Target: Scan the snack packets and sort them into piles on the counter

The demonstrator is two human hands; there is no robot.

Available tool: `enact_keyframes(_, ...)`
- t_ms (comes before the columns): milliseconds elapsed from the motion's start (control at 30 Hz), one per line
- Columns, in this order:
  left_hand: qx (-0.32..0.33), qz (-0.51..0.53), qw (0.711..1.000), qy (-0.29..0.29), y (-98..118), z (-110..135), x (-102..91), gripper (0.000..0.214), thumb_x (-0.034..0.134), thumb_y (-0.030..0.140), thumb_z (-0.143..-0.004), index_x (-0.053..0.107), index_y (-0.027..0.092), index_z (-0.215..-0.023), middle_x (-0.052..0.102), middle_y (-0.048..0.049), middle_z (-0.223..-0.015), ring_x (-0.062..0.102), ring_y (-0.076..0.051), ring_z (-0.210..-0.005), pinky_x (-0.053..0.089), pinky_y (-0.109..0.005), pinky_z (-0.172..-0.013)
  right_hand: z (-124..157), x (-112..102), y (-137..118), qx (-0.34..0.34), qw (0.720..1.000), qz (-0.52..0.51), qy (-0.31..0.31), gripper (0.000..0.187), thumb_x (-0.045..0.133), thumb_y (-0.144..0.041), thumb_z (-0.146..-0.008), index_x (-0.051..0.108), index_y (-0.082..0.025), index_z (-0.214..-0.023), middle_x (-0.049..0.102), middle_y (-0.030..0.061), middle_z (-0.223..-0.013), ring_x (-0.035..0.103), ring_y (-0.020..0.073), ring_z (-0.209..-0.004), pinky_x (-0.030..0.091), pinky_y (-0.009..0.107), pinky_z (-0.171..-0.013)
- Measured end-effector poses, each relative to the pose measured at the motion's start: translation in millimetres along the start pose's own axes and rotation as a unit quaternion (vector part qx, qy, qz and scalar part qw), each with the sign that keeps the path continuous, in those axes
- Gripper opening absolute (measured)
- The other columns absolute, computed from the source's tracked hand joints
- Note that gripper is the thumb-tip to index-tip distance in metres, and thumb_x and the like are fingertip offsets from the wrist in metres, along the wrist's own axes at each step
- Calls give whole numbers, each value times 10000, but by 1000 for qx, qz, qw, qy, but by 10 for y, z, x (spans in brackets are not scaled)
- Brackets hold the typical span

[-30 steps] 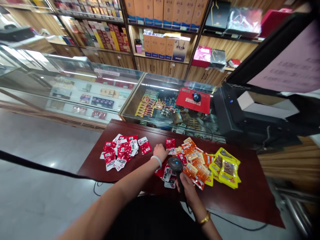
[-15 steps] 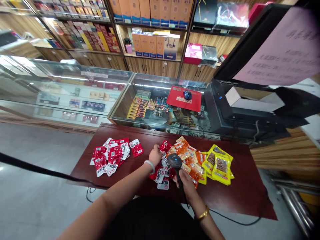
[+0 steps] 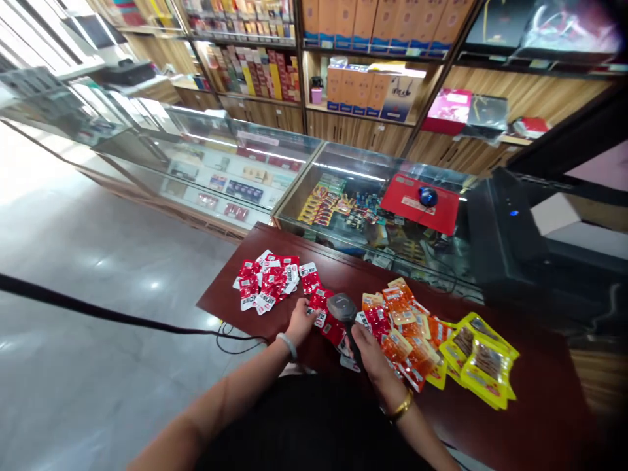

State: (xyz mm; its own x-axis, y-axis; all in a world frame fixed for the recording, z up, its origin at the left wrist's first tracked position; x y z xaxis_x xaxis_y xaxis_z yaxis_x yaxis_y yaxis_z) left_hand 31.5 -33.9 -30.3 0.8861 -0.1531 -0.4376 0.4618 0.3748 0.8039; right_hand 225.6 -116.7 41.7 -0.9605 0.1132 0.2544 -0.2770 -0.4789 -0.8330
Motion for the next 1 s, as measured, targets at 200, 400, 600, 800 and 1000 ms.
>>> enact_keyframes(200,-48,-142,986,78,-346,131,-682,243,576,260,-816,452,206,-1018,648,-66,-952,637,-203,-862,450,-294,-754,13,196,141,41,999,2,-19,484,632,-675,-732,565,-210,-848,523,-65,-550,409,72,-388,283,198,-387)
enact_keyframes(400,11,-300,946,124,-264,190,-903,338,595,315,-807,501,179,-1102,606,-128,-1136,545,-277,-1096,395,-365,-934,65,197,19,25,1000,11,-9,463,623,-661,-749,565,-206,-814,529,-60,-556,414,77,-407,295,204,-405)
enact_keyframes(600,141,-355,922,68,-24,299,-522,403,628,347,-804,530,219,-1173,518,-119,-1287,447,-275,-1208,334,-396,-1021,171,1,-95,3,999,17,47,464,603,-662,-769,553,-207,-686,529,-35,-557,425,111,-449,318,244,-430)
enact_keyframes(800,198,-372,897,-134,230,230,185,558,712,500,-703,577,166,-1129,593,-128,-1133,537,-275,-1086,398,-380,-959,333,-171,-76,-19,996,1,84,463,574,-634,-815,554,-204,-643,517,-28,-534,436,117,-459,362,245,-455)
enact_keyframes(1000,86,-240,947,-194,323,40,362,135,583,306,-840,604,177,-871,651,-64,-856,612,-177,-837,470,-309,-822,405,-285,5,-18,991,-41,125,445,635,-636,-766,547,-208,-682,552,-28,-563,462,106,-446,365,235,-444)
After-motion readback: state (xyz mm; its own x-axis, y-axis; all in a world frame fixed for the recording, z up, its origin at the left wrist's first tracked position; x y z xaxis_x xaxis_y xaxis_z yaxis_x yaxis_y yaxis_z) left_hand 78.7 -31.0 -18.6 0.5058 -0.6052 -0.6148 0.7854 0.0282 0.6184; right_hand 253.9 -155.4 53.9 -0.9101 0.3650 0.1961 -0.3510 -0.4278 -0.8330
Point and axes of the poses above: each hand's wrist, its own z-axis away from the middle knuckle, its own x-axis out of the palm, y = z × x, the point moved 2 cm from there along -z, towards the middle knuckle
